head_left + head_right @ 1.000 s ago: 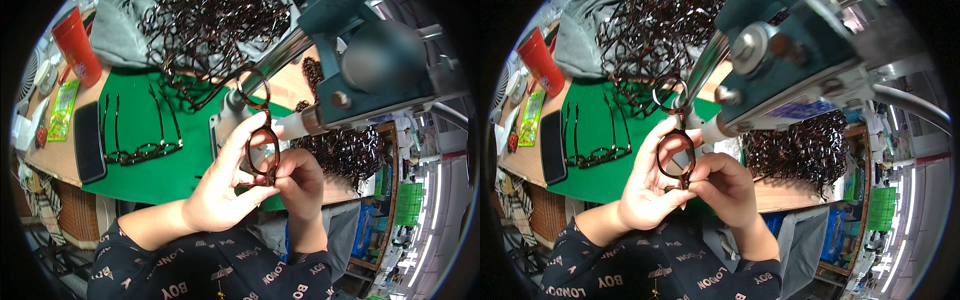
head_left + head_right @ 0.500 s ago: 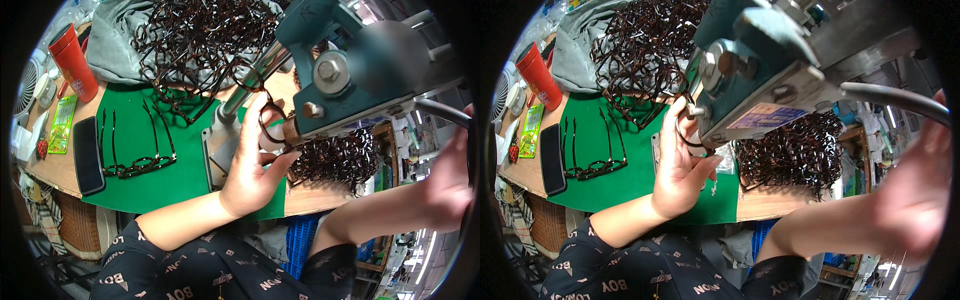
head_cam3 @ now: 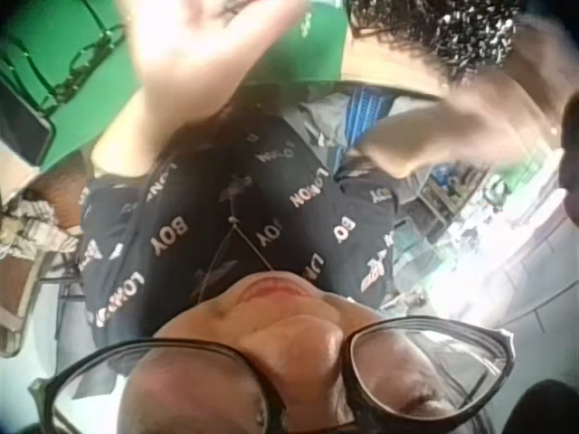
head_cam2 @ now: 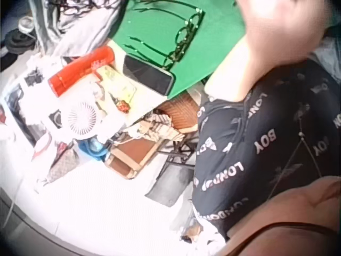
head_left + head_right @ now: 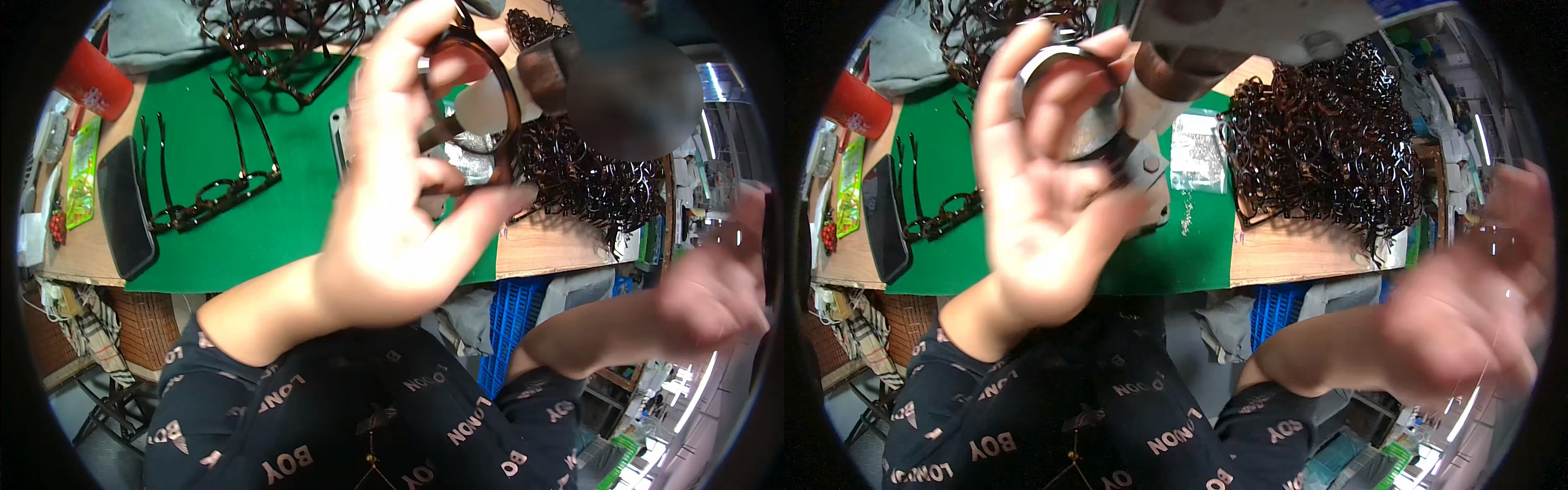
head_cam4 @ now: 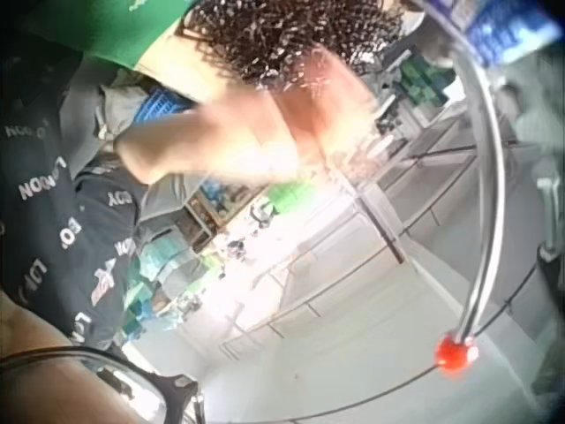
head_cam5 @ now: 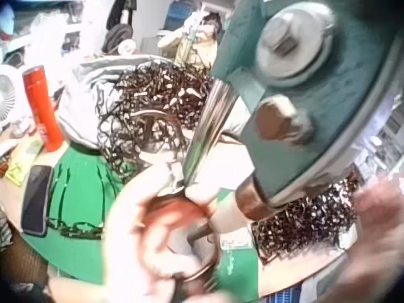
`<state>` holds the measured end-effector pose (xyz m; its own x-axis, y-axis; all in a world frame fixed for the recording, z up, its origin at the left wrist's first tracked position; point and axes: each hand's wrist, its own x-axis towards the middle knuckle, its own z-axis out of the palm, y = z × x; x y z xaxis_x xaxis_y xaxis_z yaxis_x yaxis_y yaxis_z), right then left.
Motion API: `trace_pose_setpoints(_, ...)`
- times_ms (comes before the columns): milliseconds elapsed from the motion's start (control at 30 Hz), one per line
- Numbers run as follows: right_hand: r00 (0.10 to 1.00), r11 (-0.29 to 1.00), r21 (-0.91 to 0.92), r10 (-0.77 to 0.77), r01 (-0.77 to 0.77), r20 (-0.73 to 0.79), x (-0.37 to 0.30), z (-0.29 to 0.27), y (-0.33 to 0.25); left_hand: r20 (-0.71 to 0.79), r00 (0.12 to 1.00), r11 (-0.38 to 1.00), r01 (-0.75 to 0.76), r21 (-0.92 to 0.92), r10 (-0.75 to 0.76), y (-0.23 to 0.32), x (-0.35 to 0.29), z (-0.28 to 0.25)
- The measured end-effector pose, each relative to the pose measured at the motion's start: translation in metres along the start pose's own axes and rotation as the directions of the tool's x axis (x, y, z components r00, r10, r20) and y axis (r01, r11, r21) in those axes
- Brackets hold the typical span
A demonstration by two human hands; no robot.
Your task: The person assembles eyeglasses by attaching temple arms to the front frame using a heat gun. They pick up frames and arms from a pile, heat the hinge area, and press the parts together, repeating the process for multiple units.
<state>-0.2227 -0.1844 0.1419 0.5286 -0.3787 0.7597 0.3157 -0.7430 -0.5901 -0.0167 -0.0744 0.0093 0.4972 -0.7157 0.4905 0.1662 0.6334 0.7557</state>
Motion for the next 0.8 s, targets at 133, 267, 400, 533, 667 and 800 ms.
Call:
trace_pose_setpoints(133, 0.604, 0.573, -0.37, 0.796, -0.731, 0.038, -0.129, 0.064, 0.074, -0.157, 0.977, 0.962, 0.177, 0.206, -0.146, 0.044, -0.028, -0.019)
trace_pose_setpoints(267, 0.72, 0.607, -0.518, 0.694, -0.603, -0.023, -0.182, 0.095, 0.089, -0.272, 0.943, 0.962, 0.236, 0.138, -0.193, 0.057, -0.044, -0.035)
trace_pose_setpoints(400, 0.765, 0.608, -0.568, 0.642, -0.555, -0.06, -0.178, 0.108, 0.093, -0.211, 0.963, 0.984, 0.152, -0.092, -0.169, 0.058, -0.05, -0.04)
trace_pose_setpoints(533, 0.758, 0.613, -0.601, 0.652, -0.513, 0.019, -0.174, 0.104, 0.092, -0.002, 0.98, 0.933, 0.191, -0.306, -0.201, 0.059, -0.052, -0.045)
trace_pose_setpoints(667, 0.675, 0.603, -0.482, 0.737, -0.636, 0.031, -0.182, 0.089, 0.093, 0.396, 0.91, 0.74, 0.352, -0.574, -0.125, 0.041, -0.047, -0.052)
trace_pose_setpoints(800, 0.71, 0.637, -0.498, 0.702, -0.589, 0.058, -0.185, 0.083, 0.095, 0.785, 0.617, 0.652, 0.619, -0.438, -0.058, 0.034, -0.035, -0.069)
